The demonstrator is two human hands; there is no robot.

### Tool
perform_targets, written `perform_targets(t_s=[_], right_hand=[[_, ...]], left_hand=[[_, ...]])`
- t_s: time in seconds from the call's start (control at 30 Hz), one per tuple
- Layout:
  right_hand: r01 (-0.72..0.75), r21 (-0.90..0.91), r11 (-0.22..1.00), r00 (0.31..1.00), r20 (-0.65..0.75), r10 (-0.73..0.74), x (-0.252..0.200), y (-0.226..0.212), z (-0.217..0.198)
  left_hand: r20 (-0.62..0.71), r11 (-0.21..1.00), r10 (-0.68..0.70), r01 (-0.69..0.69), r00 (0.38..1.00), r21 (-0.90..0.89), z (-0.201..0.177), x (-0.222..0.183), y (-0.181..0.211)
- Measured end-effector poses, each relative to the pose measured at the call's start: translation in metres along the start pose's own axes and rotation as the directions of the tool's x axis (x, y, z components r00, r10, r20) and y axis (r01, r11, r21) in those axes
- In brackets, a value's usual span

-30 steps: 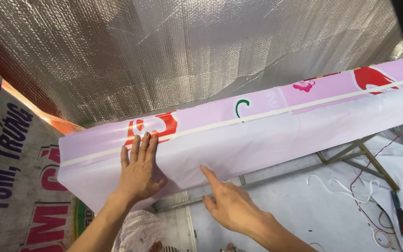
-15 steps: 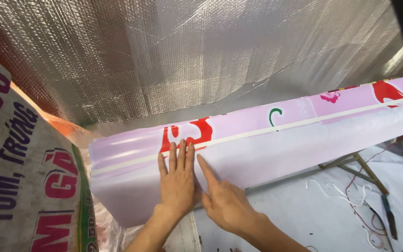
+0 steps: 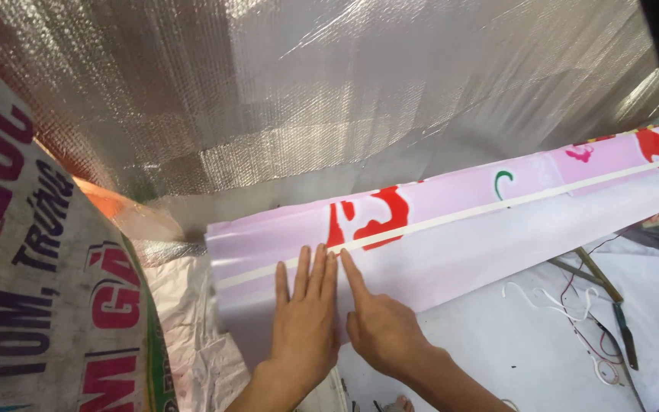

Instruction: Applying white adhesive tape to a printed banner surface by pressing and smoothing it with fingers

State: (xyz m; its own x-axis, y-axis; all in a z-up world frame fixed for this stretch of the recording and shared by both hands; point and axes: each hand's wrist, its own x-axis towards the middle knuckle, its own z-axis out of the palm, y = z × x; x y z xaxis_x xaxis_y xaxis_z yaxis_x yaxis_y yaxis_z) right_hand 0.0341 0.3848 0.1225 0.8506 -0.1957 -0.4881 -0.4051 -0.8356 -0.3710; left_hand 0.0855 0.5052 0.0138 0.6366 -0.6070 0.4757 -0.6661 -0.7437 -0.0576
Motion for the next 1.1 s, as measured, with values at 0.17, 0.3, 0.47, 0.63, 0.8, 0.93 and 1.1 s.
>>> perform_targets(t_s=[0.17,0.3,0.47,0.63,0.8,0.93,1.1], right_hand=[[-0.073,0.047,0.996,0.997,-0.032,0.075,-0.006,-0.009,0.006],[0.002,0.105,0.994,0.987,-0.16,0.015,-0.009,-0.013,0.016],[-0.007,0.146,0.989,0.988,-0.153,0.03,-0.008,-0.02,0.02],[-0.053,-0.058,0.997,0.995,-0.092,0.047,-0.016,-0.032,0.013],[-0.087,-0.114,0.99,0.993,-0.084,0.078,-0.019,-0.037,0.014],[-0.006,-0.051,0.999,0.973,-0.233,-0.006,-0.001,-0.011,0.038],[-0.048,0.0,0.999,0.981,-0.186,0.047,-0.005,-0.021,0.03]], left_hand=[[0.05,0.999,-0.005,0.008,0.999,-0.054,-0.002,-0.003,0.008],[0.164,0.997,-0.008,-0.005,0.986,0.078,-0.017,0.001,0.007],[0.164,0.998,0.007,-0.016,0.986,0.055,-0.013,0.001,0.002],[0.355,0.911,0.129,0.031,0.926,-0.412,-0.04,0.014,-0.019],[0.297,0.912,0.091,0.04,0.951,-0.408,-0.076,0.015,-0.05],[0.114,1.0,0.017,-0.014,0.993,-0.023,-0.029,-0.032,-0.064],[0.096,1.0,-0.016,0.014,0.995,0.023,-0.016,-0.045,-0.063]])
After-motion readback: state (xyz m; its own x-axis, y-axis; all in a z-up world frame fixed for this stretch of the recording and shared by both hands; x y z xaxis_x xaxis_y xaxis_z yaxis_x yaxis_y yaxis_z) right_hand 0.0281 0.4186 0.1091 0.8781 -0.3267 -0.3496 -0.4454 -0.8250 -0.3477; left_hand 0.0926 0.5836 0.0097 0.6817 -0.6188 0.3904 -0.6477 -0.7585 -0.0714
